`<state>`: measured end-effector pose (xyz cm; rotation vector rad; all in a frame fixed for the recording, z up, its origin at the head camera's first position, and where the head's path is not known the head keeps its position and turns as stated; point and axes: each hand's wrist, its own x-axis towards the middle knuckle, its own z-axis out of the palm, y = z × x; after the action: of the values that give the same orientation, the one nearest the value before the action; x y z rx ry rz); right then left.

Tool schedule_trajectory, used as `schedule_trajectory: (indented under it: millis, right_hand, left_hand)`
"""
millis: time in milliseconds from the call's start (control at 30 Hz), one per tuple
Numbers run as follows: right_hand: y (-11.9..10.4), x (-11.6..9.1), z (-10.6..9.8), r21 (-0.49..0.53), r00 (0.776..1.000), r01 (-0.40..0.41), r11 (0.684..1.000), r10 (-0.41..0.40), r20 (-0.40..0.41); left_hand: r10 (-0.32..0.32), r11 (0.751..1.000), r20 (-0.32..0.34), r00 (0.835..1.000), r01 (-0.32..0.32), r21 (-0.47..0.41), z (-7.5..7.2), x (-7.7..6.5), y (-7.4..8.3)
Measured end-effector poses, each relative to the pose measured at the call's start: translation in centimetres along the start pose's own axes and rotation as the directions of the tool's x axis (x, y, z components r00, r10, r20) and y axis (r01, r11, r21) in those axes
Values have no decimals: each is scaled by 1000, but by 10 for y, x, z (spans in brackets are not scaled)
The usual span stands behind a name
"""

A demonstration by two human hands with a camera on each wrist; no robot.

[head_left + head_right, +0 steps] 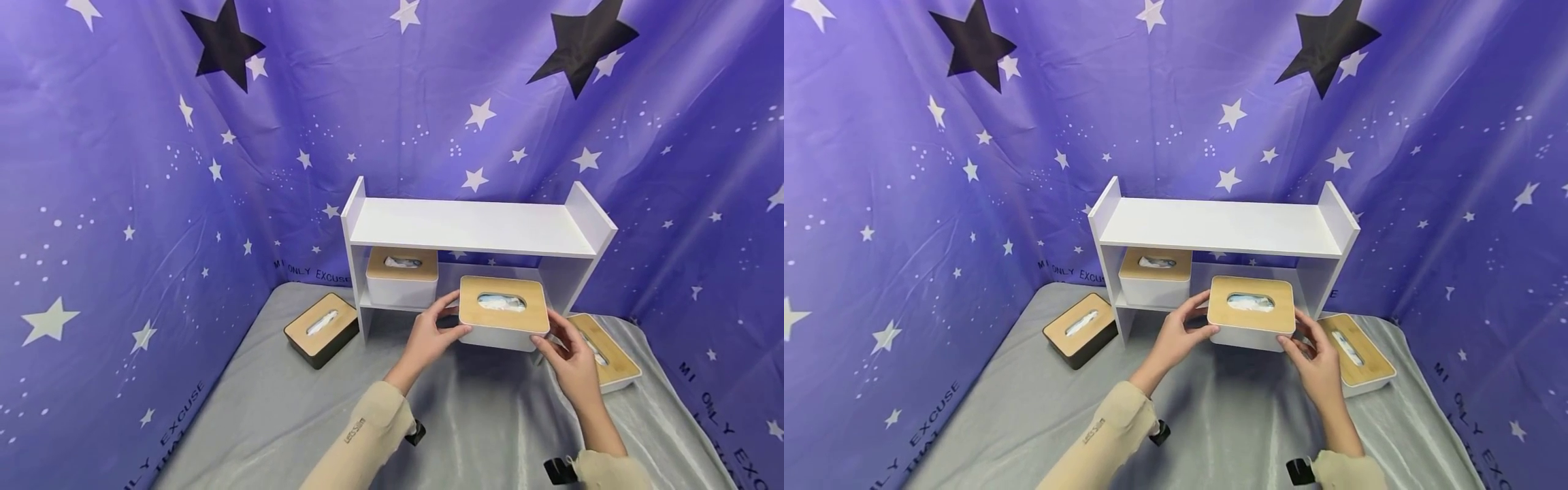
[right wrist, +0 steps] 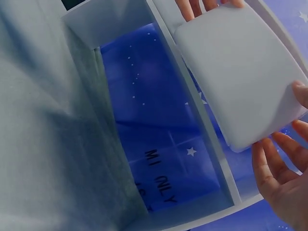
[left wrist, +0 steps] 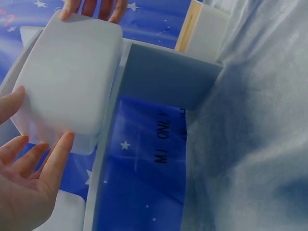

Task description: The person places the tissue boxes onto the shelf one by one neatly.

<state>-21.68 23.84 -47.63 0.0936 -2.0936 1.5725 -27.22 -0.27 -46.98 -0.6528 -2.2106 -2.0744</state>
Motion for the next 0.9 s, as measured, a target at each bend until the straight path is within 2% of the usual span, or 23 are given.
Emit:
schedule_trajectory:
  millis: [167,300,367,467,533,633,767,900]
  right_hand:
    - [5,6,6,44,998,-50,998,52,-38]
    - [9,8,11,165,989,-85,983,103,-102]
    - [10,8,15,230,982,-83,970,119,-147]
    - [12,8,20,288,970,-34,957,101,-221]
    - [10,8,25,288,962,2,958,77,-263]
    - [8,10,31,228,953,31,973,40,-301]
    - [-5,8,35,131,958,38,991,1,-287]
    - [-17,3,34,86,965,53,995,-29,-259]
  left_hand:
    - [-7,1000,-54,999,9,29,5,4,0]
    - [-9,996,-110,994,18,82,11,6,3]
    - [-11,996,-134,991,23,84,13,7,3]
    - [-8,998,-159,987,19,67,17,7,2]
    - [-8,998,-149,989,18,66,20,6,0]
    - [10,996,-110,994,0,94,24,4,-2]
    - [51,989,-65,997,-41,141,27,3,-3]
    - [69,983,-39,997,-62,171,26,2,-5]
